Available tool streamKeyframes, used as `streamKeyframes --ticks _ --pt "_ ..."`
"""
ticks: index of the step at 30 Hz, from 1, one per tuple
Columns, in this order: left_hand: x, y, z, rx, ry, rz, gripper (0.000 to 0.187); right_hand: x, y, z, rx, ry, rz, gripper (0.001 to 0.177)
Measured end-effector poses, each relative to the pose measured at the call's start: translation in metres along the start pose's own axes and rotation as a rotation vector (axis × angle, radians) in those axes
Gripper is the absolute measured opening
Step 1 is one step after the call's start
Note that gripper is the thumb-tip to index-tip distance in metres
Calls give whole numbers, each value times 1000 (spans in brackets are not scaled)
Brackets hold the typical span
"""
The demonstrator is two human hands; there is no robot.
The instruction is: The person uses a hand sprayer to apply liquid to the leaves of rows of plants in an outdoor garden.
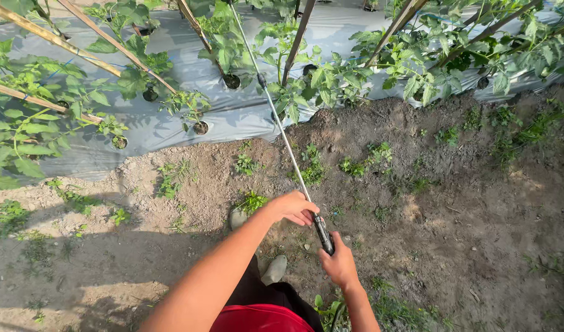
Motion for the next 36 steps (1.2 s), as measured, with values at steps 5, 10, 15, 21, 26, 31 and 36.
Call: streamKeyframes --ticks 5,10,15,21,26,31,36 --pt "89 -28 -32 179 312 -147 26 -82 -51 33 80 -159 141 47" --pt "165 -48 -51 192 646 -507 27 -176 -90 60 -5 -183 338 44" --pt "221 -78 -94 642 878 -251 49 -253 -122 85 225 -244 -65 49" --pt "230 -103 -105 556 774 -184 64 -315 -115 124 294 -238 -155 59" --pt "245 -149 -109 560 712 -83 52 -358 -106 152 303 -206 -195 56" --pt "259 -182 -119 596 725 -20 42 -384 -99 170 321 -172 -151 51" --pt "259 -186 -98 645 857 -118 42 -389 -109 183 302 -262 -253 49"
Point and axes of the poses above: each hand's wrist, its own z-axis towards the middle knuckle, its own y-axis out of the palm, x = y × z, the point moved 9 cm from there along z, towards the middle knuckle, and after that the axes turned 15 degrees about -z, right-handed, at the moved point
